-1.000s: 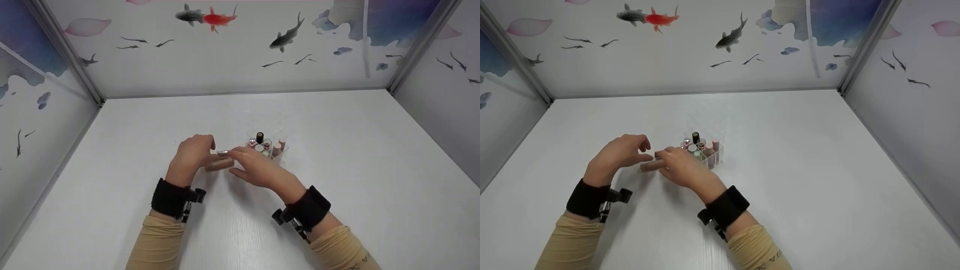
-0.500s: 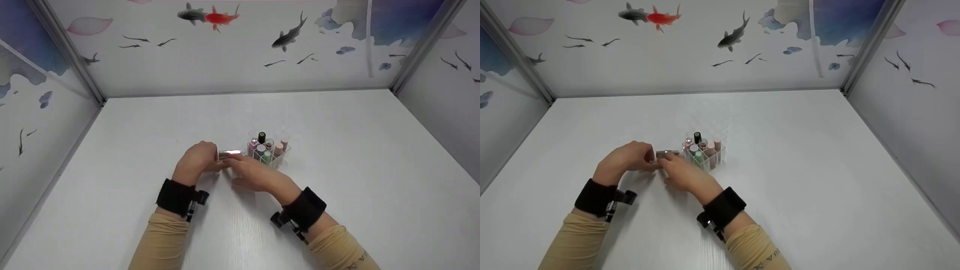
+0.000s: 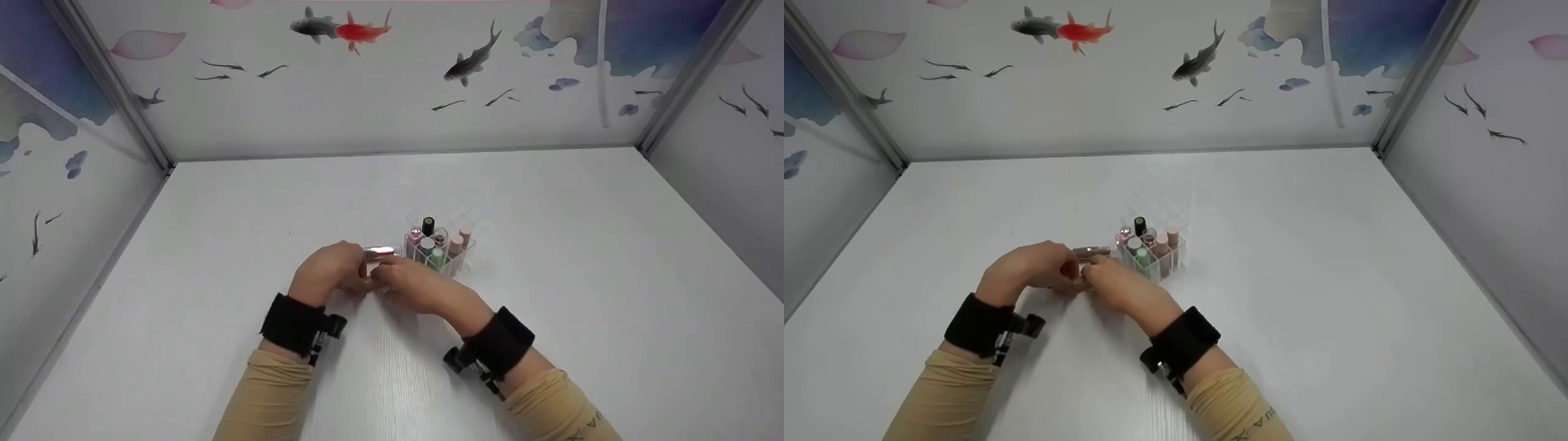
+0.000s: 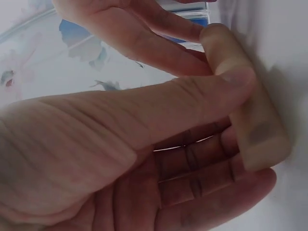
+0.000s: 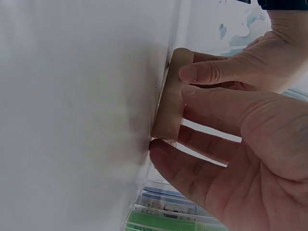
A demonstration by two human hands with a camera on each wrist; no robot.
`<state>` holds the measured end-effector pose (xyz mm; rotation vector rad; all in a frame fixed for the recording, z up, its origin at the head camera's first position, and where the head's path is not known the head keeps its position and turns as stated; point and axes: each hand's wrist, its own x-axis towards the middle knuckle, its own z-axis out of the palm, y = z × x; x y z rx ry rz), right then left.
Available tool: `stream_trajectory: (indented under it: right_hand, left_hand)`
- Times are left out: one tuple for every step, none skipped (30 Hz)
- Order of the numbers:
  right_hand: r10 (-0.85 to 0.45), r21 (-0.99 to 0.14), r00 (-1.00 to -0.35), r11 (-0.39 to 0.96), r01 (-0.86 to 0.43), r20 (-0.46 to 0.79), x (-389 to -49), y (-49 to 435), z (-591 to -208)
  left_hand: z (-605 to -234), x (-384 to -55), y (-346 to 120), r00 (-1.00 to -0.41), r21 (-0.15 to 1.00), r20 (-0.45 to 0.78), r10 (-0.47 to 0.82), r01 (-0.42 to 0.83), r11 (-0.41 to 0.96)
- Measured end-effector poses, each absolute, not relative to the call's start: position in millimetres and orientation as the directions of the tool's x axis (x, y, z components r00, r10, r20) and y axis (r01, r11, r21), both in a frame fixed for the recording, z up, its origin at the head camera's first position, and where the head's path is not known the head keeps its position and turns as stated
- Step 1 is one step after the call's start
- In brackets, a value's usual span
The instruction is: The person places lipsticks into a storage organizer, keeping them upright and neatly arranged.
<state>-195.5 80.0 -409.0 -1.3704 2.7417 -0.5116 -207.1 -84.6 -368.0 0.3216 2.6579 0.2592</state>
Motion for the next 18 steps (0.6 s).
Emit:
stream_trajectory:
  right_hand:
    - [-0.782,-0.304,-0.613,0.560,-0.771,0.113,-196,80,-409]
    - [-0.781,-0.301,-0.614,0.562,-0.770,0.114,-196,80,-409]
    - [-0.778,-0.308,-0.618,0.564,-0.766,0.112,-196,80,-408]
    - [-0.776,-0.313,-0.620,0.565,-0.764,0.112,-197,80,-408]
    - [-0.776,-0.322,-0.620,0.561,-0.763,0.117,-197,80,-408]
    - [-0.774,-0.322,-0.620,0.559,-0.764,0.128,-197,80,-407]
    - [-0.773,-0.332,-0.620,0.553,-0.764,0.139,-198,80,-406]
    - [-0.770,-0.341,-0.620,0.548,-0.763,0.150,-198,80,-405]
    - [-0.765,-0.354,-0.622,0.543,-0.761,0.163,-199,81,-403]
    - [-0.761,-0.361,-0.624,0.540,-0.760,0.175,-199,81,-401]
    - [-0.754,-0.366,-0.630,0.542,-0.756,0.187,-199,82,-398]
    - [-0.742,-0.369,-0.642,0.551,-0.748,0.193,-199,83,-395]
    - [-0.733,-0.374,-0.652,0.559,-0.740,0.196,-199,85,-392]
    - [-0.721,-0.375,-0.664,0.570,-0.731,0.199,-198,87,-388]
    - [-0.710,-0.375,-0.673,0.578,-0.725,0.207,-198,90,-385]
    - [-0.701,-0.373,-0.681,0.586,-0.719,0.212,-198,93,-383]
    - [-0.692,-0.375,-0.688,0.591,-0.714,0.219,-197,95,-380]
    - [-0.685,-0.378,-0.693,0.595,-0.709,0.224,-197,98,-377]
  left_hand:
    - [-367,-207,-84,-0.867,0.235,-0.416,0.274,0.188,0.954]
    - [-365,-206,-84,-0.862,0.231,-0.424,0.277,0.192,0.954]
    - [-364,-206,-84,-0.858,0.228,-0.430,0.281,0.198,0.953]
    - [-363,-205,-84,-0.854,0.220,-0.430,0.291,0.214,0.952]
    - [-361,-204,-83,-0.853,0.214,-0.430,0.298,0.224,0.951]
    - [-359,-203,-83,-0.853,0.210,-0.426,0.302,0.232,0.950]
    - [-357,-203,-83,-0.853,0.207,-0.421,0.309,0.241,0.948]
    - [-355,-202,-83,-0.853,0.205,-0.414,0.317,0.252,0.946]
    - [-353,-201,-83,-0.855,0.208,-0.400,0.330,0.266,0.941]
    - [-350,-201,-83,-0.859,0.220,-0.384,0.339,0.272,0.937]
    - [-349,-200,-83,-0.862,0.237,-0.365,0.351,0.278,0.931]
    - [-347,-200,-83,-0.865,0.255,-0.342,0.367,0.290,0.922]
    - [-346,-199,-84,-0.867,0.278,-0.317,0.384,0.303,0.912]
    - [-344,-199,-84,-0.869,0.302,-0.293,0.398,0.311,0.901]
    - [-343,-198,-84,-0.871,0.325,-0.266,0.412,0.321,0.890]
    - [-343,-197,-85,-0.873,0.352,-0.242,0.423,0.327,0.877]
    - [-342,-196,-85,-0.873,0.369,-0.222,0.435,0.338,0.866]
    - [-341,-196,-85,-0.873,0.387,-0.203,0.443,0.344,0.856]
